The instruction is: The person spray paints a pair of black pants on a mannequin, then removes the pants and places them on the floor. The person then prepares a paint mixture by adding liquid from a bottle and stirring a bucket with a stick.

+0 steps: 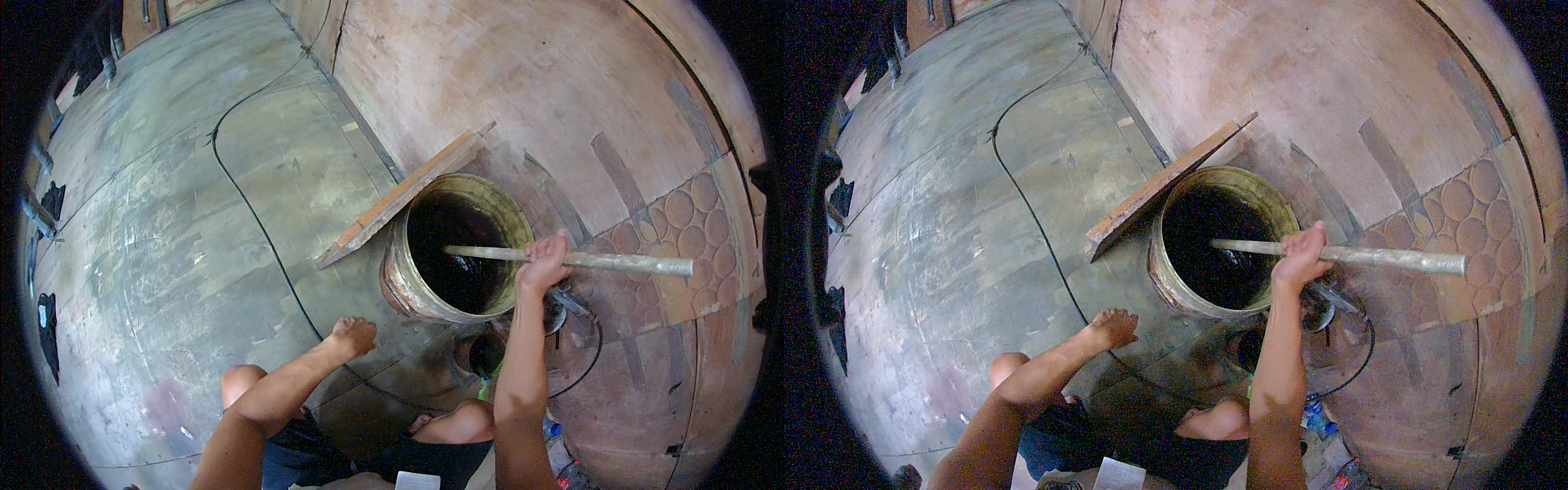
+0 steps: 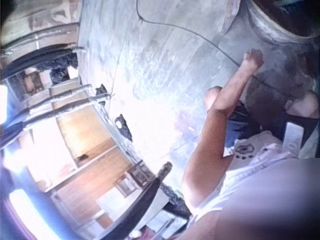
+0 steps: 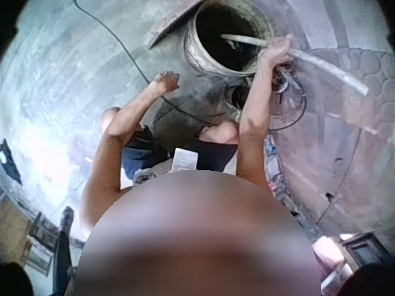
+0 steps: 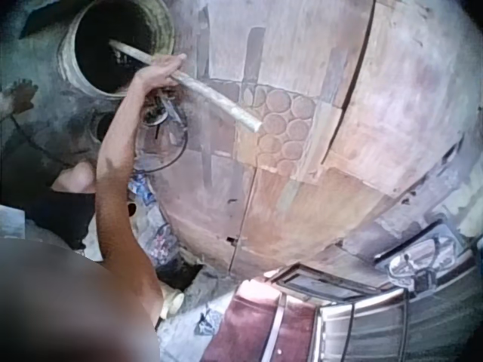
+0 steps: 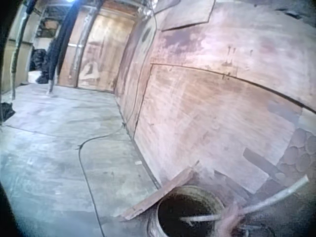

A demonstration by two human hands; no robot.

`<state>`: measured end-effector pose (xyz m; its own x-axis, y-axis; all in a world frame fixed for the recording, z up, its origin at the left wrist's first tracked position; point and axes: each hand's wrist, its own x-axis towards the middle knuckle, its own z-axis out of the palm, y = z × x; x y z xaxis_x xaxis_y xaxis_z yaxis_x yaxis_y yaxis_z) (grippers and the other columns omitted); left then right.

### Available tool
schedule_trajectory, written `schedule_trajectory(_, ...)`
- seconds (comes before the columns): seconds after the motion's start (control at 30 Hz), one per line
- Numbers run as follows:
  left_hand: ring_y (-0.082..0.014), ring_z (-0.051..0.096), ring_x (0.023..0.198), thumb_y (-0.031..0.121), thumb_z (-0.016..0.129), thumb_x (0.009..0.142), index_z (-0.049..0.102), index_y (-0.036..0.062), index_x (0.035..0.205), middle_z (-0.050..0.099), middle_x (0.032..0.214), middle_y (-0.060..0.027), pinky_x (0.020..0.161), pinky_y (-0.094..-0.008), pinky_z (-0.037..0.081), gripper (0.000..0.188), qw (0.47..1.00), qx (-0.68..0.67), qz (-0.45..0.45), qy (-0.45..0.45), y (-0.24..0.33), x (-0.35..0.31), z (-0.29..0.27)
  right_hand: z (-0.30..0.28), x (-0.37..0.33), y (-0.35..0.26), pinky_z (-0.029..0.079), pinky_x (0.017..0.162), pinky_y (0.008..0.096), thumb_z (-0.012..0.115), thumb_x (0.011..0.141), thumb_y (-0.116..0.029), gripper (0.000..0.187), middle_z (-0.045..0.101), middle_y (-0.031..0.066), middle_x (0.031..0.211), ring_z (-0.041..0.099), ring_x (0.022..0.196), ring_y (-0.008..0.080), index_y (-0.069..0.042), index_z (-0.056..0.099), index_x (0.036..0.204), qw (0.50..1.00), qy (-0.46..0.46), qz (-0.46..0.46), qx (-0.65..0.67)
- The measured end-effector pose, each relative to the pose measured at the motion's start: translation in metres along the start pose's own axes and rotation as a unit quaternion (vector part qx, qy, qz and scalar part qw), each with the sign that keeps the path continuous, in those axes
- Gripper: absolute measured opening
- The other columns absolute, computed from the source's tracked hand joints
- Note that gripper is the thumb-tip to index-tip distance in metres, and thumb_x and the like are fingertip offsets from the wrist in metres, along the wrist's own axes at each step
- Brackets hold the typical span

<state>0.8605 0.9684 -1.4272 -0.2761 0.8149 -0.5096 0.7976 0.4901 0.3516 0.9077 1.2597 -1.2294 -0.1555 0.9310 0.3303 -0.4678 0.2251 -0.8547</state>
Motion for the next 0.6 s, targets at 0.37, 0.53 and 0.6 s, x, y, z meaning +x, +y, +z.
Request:
schedule_trajectory(0.37, -0.0351, 0.068, 0.107, 0.042, 0.068, 0.09, 0.066, 0.0032, 0.115, 0.07, 0.111, -0.02, 0.087, -0.0455, 0.055, 0.046, 1.0, -0.007, 0.001, 0.022, 0.0, -0.004, 0.0, -0.015, 0.013, -0.023, 0.031, 0.042, 0.0302, 0.063, 0.096, -0.026, 0.04, 0.033, -0.0039, 0.053, 0.033, 0.043, 0.0086, -0.015, 0.038, 0.066, 0.995, 0.023, -0.043, -0.083)
schedule_trajectory(0.53, -0.0352, 0.067, 0.108, 0.041, 0.067, 0.091, 0.067, 0.0041, 0.114, 0.07, 0.112, -0.018, 0.088, -0.0456, 0.055, 0.044, 1.0, -0.017, 0.005, 0.004, 0.002, -0.001, -0.002, -0.012, -0.007, -0.004, 0.029, 0.043, 0.0311, 0.06, 0.097, -0.03, 0.046, 0.031, -0.0024, 0.051, 0.03, 0.042, 0.0113, -0.017, 0.032, 0.063, 0.994, -0.043, 0.09, 0.032)
schedule_trajectory(0.6, -0.0355, 0.068, 0.108, 0.041, 0.068, 0.091, 0.067, 0.0043, 0.114, 0.071, 0.112, -0.0176, 0.088, -0.0459, 0.055, 0.043, 1.0, -0.018, -0.005, 0.012, 0.001, -0.003, -0.002, -0.016, -0.003, -0.018, 0.026, 0.044, 0.0303, 0.057, 0.098, -0.032, 0.047, 0.027, -0.0028, 0.05, 0.027, 0.041, 0.0113, -0.019, 0.029, 0.062, 0.986, -0.1, 0.136, 0.014)
